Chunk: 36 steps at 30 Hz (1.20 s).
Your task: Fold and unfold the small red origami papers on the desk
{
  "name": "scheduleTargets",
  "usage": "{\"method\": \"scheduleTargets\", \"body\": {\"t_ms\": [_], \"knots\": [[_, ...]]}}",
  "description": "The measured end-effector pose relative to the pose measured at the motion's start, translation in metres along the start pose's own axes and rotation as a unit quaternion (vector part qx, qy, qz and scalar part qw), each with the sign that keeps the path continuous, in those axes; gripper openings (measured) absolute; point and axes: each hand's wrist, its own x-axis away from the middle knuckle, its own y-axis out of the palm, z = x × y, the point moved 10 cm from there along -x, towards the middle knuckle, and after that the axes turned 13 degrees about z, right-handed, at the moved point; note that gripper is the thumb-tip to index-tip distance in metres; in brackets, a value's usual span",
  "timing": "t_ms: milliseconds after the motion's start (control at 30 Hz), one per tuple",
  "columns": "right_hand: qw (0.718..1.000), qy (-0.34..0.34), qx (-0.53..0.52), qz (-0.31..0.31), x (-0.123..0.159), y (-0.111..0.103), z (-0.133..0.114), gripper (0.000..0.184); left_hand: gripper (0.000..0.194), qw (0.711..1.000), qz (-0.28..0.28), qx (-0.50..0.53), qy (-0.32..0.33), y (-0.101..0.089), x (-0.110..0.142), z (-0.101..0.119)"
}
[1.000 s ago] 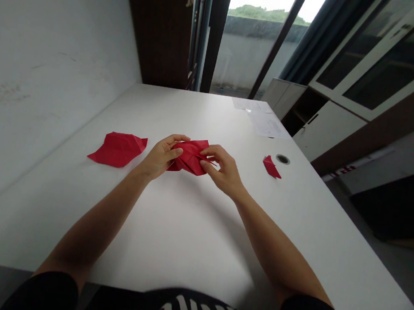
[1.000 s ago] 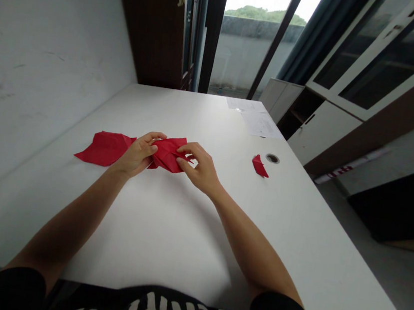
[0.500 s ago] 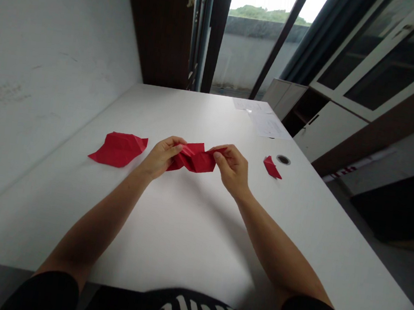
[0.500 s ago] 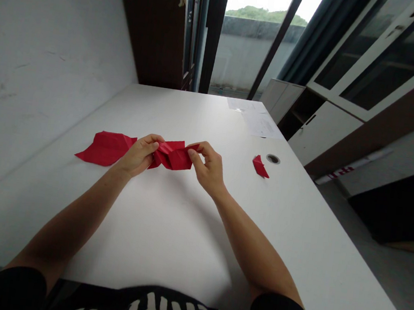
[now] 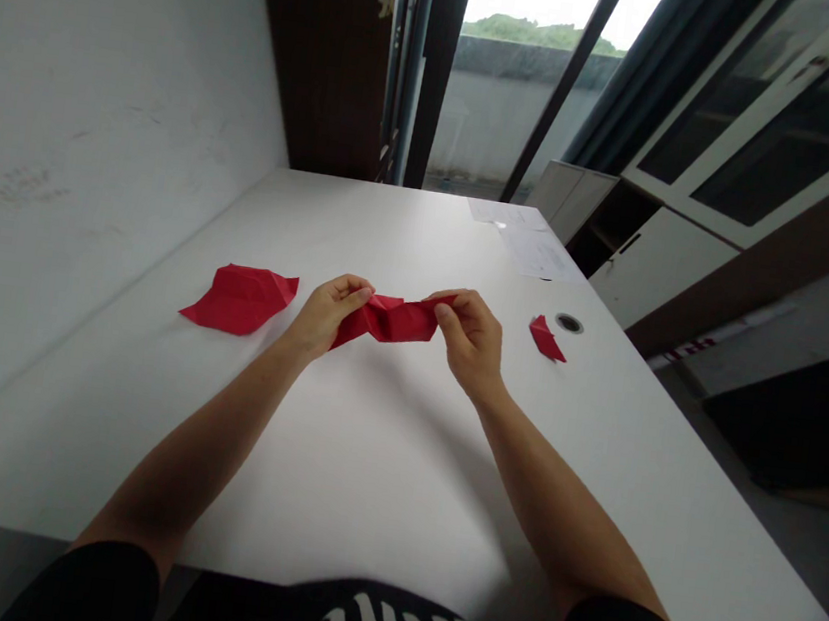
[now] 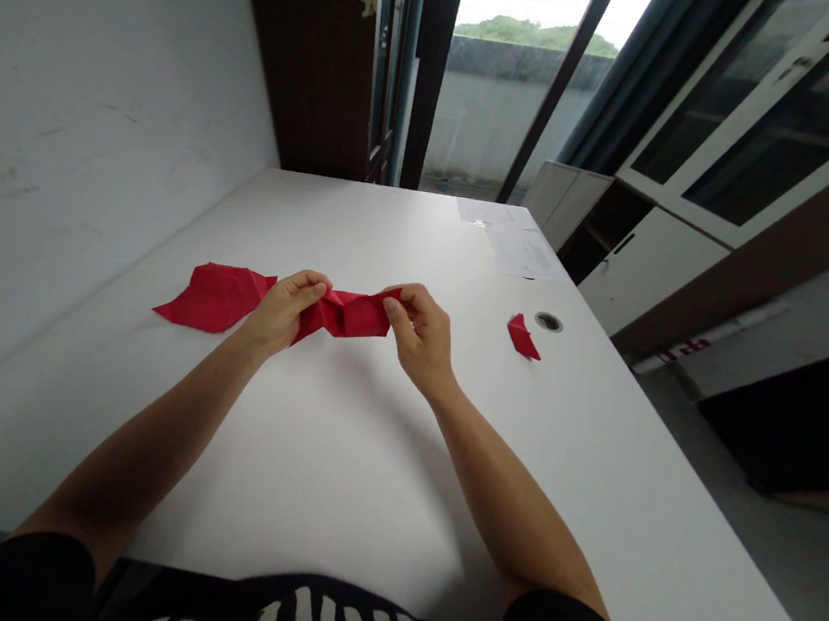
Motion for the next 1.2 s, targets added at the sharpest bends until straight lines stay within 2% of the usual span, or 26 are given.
{"method": "scheduleTargets", "body": {"t_ms": [167,233,400,533,633,733,933,1100,1200], "knots": [[0.994,0.094,-0.044,0.038,-0.006,-0.005,0.035,0.033,0.034,0.999,-0.017,-0.029,-0.019,0.003,0.004,0.000],[0.992,0.108,-0.046,0.044,-0.006,-0.005,0.039,0.034,0.036,0.996,-0.026,-0.073,-0.032,0.004,0.007,-0.002],[0.995,0.047,0.016,0.085,-0.003,-0.014,0.019,0.028,0.046,0.980,-0.061,-0.172,-0.077,0.006,0.014,-0.014],[0.991,0.000,0.072,0.111,-0.001,-0.019,0.006,0.026,0.054,0.974,-0.085,-0.172,-0.123,0.006,0.016,-0.027],[0.990,0.013,0.076,0.121,-0.003,-0.023,0.014,0.029,0.048,0.970,-0.110,-0.149,-0.157,0.006,0.016,-0.036],[0.990,0.049,0.054,0.120,-0.007,-0.024,0.032,0.031,0.041,0.971,-0.130,-0.113,-0.163,0.010,0.016,-0.036],[0.987,0.057,0.045,0.144,-0.012,-0.031,0.054,0.028,0.029,0.980,-0.134,-0.077,-0.125,0.018,0.017,-0.025],[0.984,0.063,0.049,0.156,-0.014,-0.036,0.066,0.029,0.055,0.966,-0.208,-0.150,-0.018,0.027,0.024,-0.009],[0.982,0.095,0.026,0.162,-0.015,-0.037,0.077,0.030,0.059,0.949,-0.242,-0.200,0.040,0.031,0.029,-0.005]]}}
